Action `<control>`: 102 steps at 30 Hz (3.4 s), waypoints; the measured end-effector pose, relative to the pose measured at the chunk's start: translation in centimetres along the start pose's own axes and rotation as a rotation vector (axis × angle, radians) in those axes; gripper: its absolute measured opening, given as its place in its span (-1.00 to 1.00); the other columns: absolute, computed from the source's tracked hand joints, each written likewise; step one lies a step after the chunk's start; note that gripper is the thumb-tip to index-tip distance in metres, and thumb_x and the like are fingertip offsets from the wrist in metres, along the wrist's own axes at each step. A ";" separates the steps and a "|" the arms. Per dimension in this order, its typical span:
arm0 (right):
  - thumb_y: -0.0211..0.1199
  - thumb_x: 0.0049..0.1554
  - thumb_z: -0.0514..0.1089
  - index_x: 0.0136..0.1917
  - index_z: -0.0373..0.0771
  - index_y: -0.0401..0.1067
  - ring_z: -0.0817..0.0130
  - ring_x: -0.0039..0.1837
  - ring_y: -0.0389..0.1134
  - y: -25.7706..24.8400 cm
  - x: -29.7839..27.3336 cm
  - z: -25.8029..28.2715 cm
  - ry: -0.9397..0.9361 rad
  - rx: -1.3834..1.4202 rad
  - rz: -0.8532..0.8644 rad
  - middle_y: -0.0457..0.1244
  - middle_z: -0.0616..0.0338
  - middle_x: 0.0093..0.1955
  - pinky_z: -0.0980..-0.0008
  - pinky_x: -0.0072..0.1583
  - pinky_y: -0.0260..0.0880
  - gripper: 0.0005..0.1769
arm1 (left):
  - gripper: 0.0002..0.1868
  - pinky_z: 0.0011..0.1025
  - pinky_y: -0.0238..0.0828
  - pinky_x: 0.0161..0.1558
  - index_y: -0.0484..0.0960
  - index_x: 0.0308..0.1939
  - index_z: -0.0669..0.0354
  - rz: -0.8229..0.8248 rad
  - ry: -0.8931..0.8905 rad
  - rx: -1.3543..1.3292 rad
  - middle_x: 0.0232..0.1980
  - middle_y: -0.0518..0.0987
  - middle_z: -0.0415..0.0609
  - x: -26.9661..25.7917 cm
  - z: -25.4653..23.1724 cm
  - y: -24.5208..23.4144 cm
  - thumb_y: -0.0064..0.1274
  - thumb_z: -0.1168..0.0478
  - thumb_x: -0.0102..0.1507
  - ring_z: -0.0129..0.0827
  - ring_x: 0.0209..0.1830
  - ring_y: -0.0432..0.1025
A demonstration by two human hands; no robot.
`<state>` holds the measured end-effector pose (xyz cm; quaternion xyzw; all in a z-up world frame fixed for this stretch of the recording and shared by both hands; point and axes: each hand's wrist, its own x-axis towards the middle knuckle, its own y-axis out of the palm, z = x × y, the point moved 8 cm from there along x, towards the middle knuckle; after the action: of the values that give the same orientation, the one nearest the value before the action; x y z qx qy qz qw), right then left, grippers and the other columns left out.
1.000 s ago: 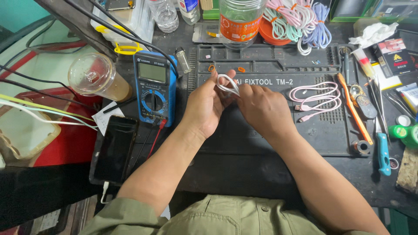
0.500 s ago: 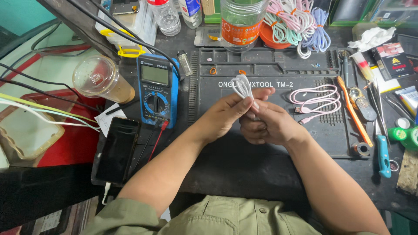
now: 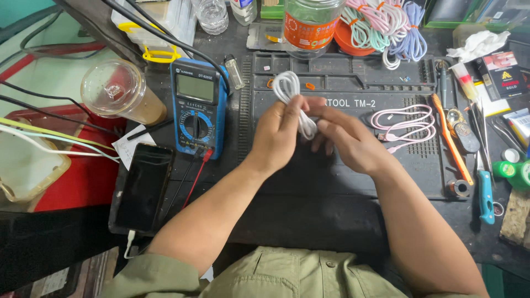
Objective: The person coils several USB cables of different colors and secures them with rubber bands. They then place the bundled cables into a clear plastic container and close it with an orange lid.
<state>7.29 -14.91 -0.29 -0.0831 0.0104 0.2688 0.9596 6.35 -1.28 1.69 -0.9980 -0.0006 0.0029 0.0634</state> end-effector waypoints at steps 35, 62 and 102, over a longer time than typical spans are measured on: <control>0.18 0.29 -0.22 -0.12 -0.33 0.39 0.27 0.37 0.32 -1.7 -0.2 -0.2 -0.245 0.502 -0.197 0.22 0.08 0.32 0.44 0.26 0.39 -0.85 | -0.67 -0.46 0.43 -0.34 0.53 -0.28 0.11 0.115 0.133 -0.038 -0.58 0.39 -0.22 -0.1 -2.2 0.7 0.09 -0.06 0.34 -0.55 -0.48 0.40; 0.18 0.27 -0.25 -0.16 -0.39 0.47 0.42 0.03 0.18 -2.4 -1.4 1.3 -0.296 0.281 -0.130 0.24 0.01 0.00 0.45 -0.01 0.17 -0.82 | -0.73 -0.33 0.43 -0.53 0.52 -0.39 0.10 -0.306 0.739 0.461 -0.65 0.37 -0.13 -1.8 -5.2 -0.1 0.04 0.05 0.33 -0.12 -0.60 0.45; 0.52 0.04 -0.37 0.17 -0.29 0.58 0.53 -0.48 0.23 -5.4 -2.0 0.4 -0.218 -0.138 -0.456 0.43 -0.10 -0.17 0.50 -0.36 0.39 -0.60 | -0.29 -0.09 0.61 -0.04 0.53 0.07 0.13 0.236 0.051 0.230 -0.10 0.69 0.16 0.2 0.3 0.6 -0.32 -0.41 0.35 -0.03 0.04 0.60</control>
<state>8.35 -20.45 1.05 -0.1192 -0.1302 0.0529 0.9829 6.57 -1.82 1.36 -0.9770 0.1186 -0.0151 0.1764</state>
